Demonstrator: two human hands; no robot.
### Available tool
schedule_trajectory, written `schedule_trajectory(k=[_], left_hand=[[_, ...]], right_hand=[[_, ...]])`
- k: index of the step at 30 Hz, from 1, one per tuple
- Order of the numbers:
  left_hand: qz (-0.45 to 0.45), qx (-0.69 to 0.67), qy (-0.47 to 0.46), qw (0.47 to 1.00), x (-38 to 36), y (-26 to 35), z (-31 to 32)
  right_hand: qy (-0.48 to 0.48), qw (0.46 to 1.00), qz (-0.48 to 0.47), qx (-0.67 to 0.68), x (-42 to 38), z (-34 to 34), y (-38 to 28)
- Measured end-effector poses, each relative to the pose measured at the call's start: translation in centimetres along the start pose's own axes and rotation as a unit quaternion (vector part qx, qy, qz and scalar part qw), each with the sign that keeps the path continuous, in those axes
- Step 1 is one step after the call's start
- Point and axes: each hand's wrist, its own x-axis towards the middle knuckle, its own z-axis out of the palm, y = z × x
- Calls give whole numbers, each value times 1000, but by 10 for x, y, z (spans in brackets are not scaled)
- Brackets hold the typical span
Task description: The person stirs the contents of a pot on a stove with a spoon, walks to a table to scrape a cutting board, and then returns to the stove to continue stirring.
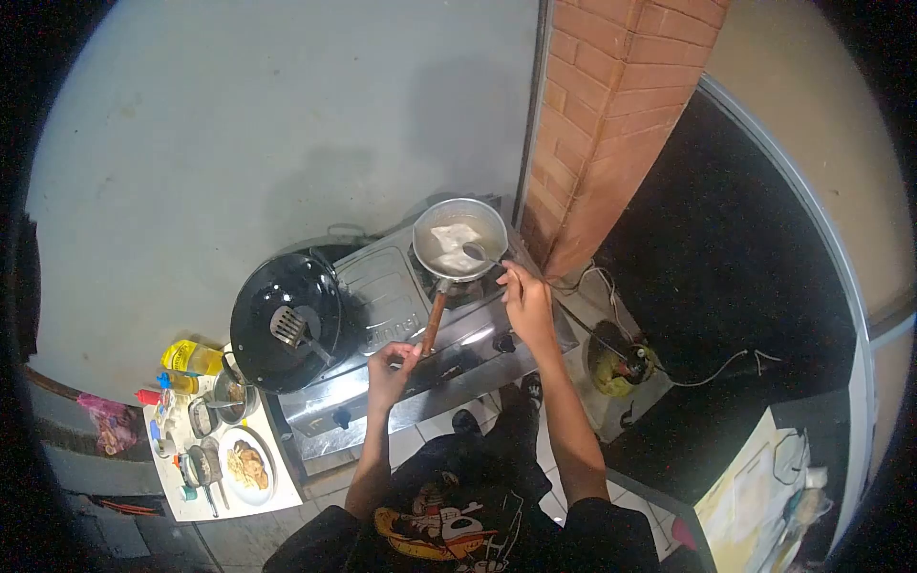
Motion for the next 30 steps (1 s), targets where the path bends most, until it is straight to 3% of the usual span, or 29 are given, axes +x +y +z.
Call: schedule_trajectory(k=[17, 21, 30], left_hand=[[-54, 44, 81, 994, -12, 15, 16], [-71, 53, 133, 987, -13, 20, 22], [-107, 63, 245, 962, -20, 29, 44]], right_hand=[[-78, 996, 20, 37, 29, -24, 7], [-121, 993, 10, 6, 42, -32, 8], [-177, 979, -8, 105, 76, -54, 19]])
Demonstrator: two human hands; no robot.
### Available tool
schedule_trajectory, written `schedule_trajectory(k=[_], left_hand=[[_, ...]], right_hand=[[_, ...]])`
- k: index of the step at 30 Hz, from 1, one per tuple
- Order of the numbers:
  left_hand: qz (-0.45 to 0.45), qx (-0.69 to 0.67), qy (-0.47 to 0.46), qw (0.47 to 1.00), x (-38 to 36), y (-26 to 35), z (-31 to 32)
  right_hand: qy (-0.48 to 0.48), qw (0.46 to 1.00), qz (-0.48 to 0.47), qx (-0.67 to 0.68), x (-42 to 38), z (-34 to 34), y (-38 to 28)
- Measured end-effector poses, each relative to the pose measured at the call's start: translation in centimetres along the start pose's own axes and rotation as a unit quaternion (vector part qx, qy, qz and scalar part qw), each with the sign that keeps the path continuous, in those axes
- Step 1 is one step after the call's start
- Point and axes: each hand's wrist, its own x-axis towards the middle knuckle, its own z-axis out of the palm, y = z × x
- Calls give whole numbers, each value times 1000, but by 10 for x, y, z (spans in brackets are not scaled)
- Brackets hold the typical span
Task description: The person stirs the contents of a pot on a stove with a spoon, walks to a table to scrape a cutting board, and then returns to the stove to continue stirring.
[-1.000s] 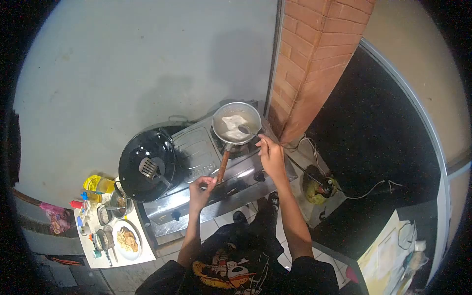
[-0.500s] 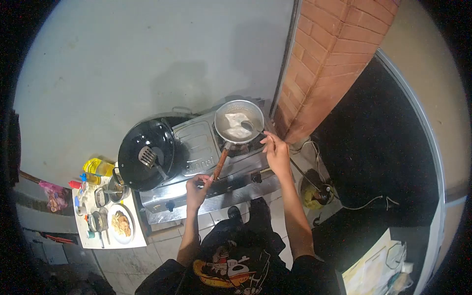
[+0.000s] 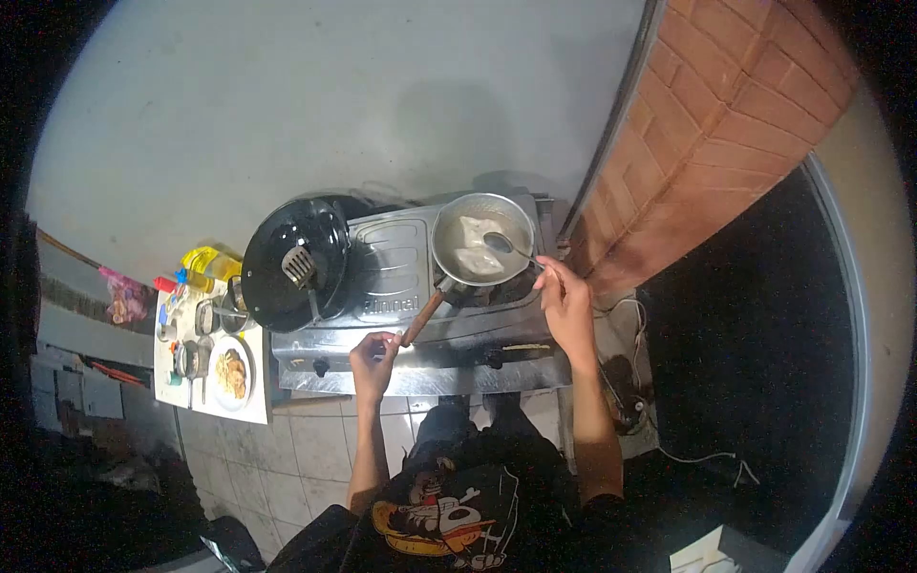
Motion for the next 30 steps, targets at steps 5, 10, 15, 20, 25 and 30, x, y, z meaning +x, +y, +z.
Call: schedule_trajectory(k=[5, 10, 15, 20, 25, 30], left_hand=[[0, 13, 38, 999, -9, 0, 13], [-20, 68, 78, 994, -17, 14, 19], [-3, 71, 133, 989, -23, 15, 24], [-11, 82, 146, 986, -31, 16, 25], [-15, 82, 151, 985, -37, 15, 27], [-45, 83, 144, 985, -40, 21, 27]], right_hand=[[-40, 999, -14, 2, 11, -6, 22], [-56, 998, -15, 35, 16, -4, 29], [-29, 998, 6, 54, 22, 7, 40], [-23, 985, 105, 132, 26, 11, 43], [-32, 975, 141, 168, 28, 15, 50], [-37, 980, 127, 151, 30, 15, 55]])
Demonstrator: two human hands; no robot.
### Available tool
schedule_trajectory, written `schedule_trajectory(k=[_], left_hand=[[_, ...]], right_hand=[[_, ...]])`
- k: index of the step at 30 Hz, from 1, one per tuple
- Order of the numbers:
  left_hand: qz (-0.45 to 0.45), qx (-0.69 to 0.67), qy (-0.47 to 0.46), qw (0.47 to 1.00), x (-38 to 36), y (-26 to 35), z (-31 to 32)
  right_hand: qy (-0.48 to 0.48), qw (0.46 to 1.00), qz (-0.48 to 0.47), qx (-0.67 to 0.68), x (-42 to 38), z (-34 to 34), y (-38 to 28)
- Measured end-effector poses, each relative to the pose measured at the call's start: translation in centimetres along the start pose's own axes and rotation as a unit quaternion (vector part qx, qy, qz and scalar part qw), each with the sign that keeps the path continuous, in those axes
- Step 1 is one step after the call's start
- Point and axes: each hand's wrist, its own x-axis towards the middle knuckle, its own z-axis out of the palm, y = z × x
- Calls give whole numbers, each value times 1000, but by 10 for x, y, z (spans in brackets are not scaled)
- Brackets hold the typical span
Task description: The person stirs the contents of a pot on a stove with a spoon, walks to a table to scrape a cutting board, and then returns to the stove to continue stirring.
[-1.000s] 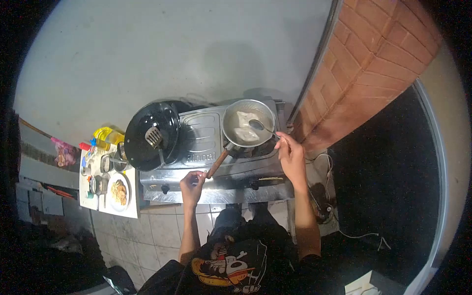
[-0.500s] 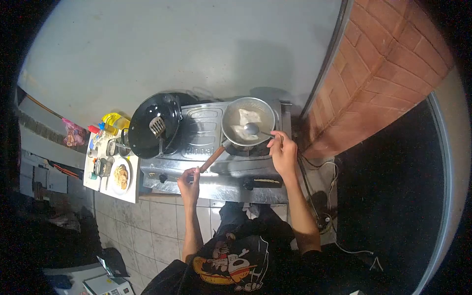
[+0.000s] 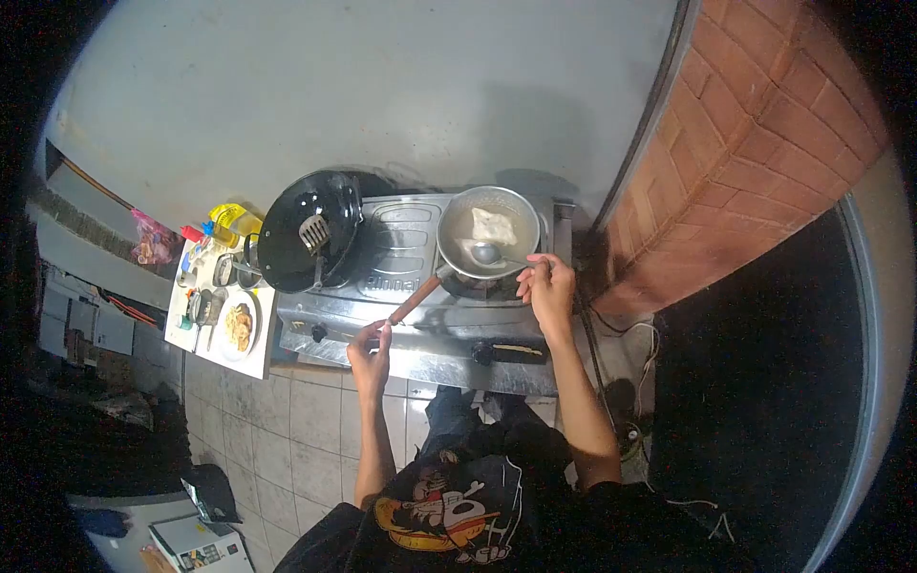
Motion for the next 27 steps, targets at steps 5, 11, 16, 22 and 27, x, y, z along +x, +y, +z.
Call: schedule_trajectory(k=[5, 11, 16, 22, 27], left_hand=[[18, -4, 5, 1000, -1, 3, 1], [19, 3, 0, 1000, 1, -1, 2], [29, 10, 3, 1000, 3, -2, 1], [23, -7, 7, 1000, 4, -7, 2], [6, -12, -1, 1000, 2, -5, 4]], right_hand=[[7, 1000, -5, 6, -1, -1, -4], [-6, 1000, -22, -6, -2, -1, -5], [-30, 994, -77, -72, -8, -10, -31], [-53, 974, -164, -147, -21, -45, -96], [-46, 965, -193, -172, -31, -57, -117]])
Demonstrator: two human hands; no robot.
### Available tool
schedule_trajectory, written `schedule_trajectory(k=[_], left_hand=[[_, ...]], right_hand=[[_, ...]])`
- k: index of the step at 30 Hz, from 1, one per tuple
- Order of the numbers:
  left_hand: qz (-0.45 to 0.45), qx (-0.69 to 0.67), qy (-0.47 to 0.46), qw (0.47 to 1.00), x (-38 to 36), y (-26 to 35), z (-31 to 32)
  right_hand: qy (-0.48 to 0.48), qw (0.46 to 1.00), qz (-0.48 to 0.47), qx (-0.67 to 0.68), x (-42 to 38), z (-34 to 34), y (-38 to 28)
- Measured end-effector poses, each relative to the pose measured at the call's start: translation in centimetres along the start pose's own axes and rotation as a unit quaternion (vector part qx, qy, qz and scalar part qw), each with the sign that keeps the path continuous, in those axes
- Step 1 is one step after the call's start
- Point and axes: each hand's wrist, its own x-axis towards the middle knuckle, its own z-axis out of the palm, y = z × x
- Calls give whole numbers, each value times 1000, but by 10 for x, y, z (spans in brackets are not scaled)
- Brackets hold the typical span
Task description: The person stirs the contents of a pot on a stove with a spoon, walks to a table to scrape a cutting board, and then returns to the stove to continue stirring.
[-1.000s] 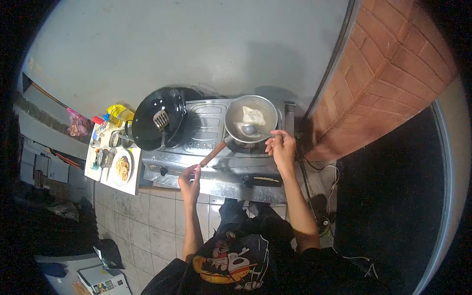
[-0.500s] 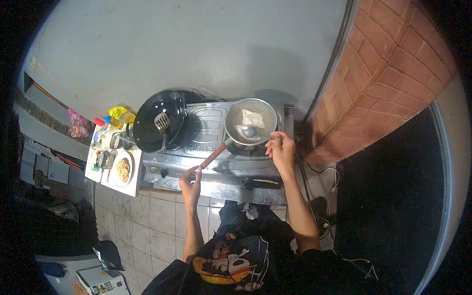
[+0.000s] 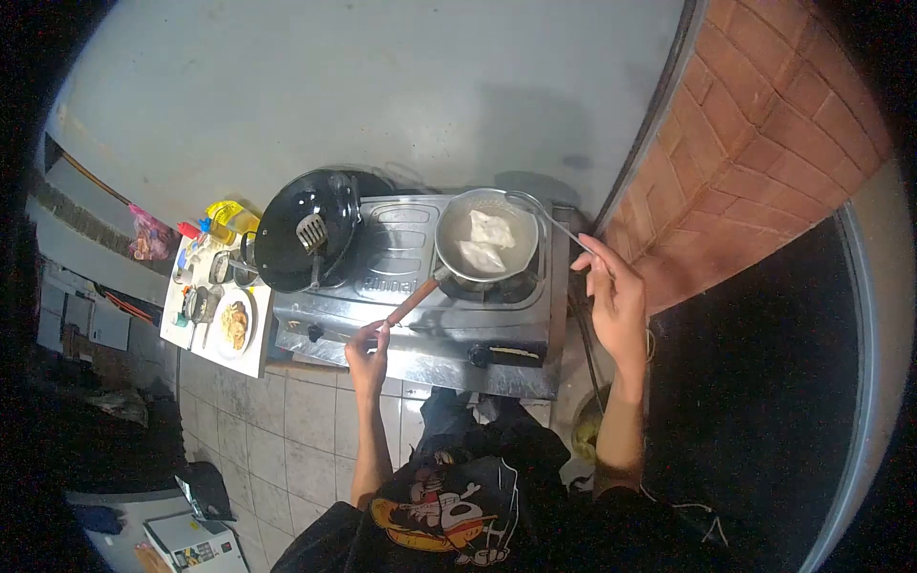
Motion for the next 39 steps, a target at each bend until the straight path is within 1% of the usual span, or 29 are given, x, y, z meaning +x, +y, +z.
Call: schedule_trajectory(k=[2, 3, 4, 5, 8, 12, 18, 20, 21, 22, 24, 26, 32, 37, 39], left_hand=[[29, -1, 8, 1000, 1, -2, 2], [29, -3, 8, 1000, 2, -1, 1], [-1, -6, -5, 1000, 2, 1, -1], [-32, -9, -17, 999, 1, 2, -2], [-41, -4, -20, 999, 0, 7, -5], [-34, -5, -16, 999, 0, 11, -5], [-45, -14, -19, 999, 0, 7, -3], [-39, -6, -21, 999, -1, 6, -4], [-40, -6, -19, 999, -1, 6, -4], [-39, -6, -18, 999, -1, 7, -4], [-41, -6, -14, 999, -2, 6, -4], [27, 4, 9, 1000, -2, 2, -2], [3, -5, 2, 1000, -2, -2, 0], [12, 6, 8, 1000, -3, -4, 1], [14, 13, 5, 1000, -2, -2, 1]], right_hand=[[-3, 1000, 1, 10, -2, 4, 20], [9, 1000, 1, 12, -4, 6, 31], [19, 1000, 2, 14, -6, 6, 38], [33, 999, 22, 31, -7, 8, 35], [42, 999, 14, -7, -6, 5, 32], [58, 998, 23, -12, -2, 7, 34], [75, 996, 46, 9, 16, 27, 66], [69, 993, 82, 37, 25, 33, 83], [71, 988, 109, 79, 30, 35, 89], [69, 989, 107, 80, 35, 36, 94], [68, 975, 162, 134, 42, 39, 101], [56, 976, 168, 130, 47, 43, 104], [47, 976, 182, 110, 56, 52, 117], [45, 978, 179, 98, 57, 58, 121], [46, 982, 168, 71, 56, 58, 122]])
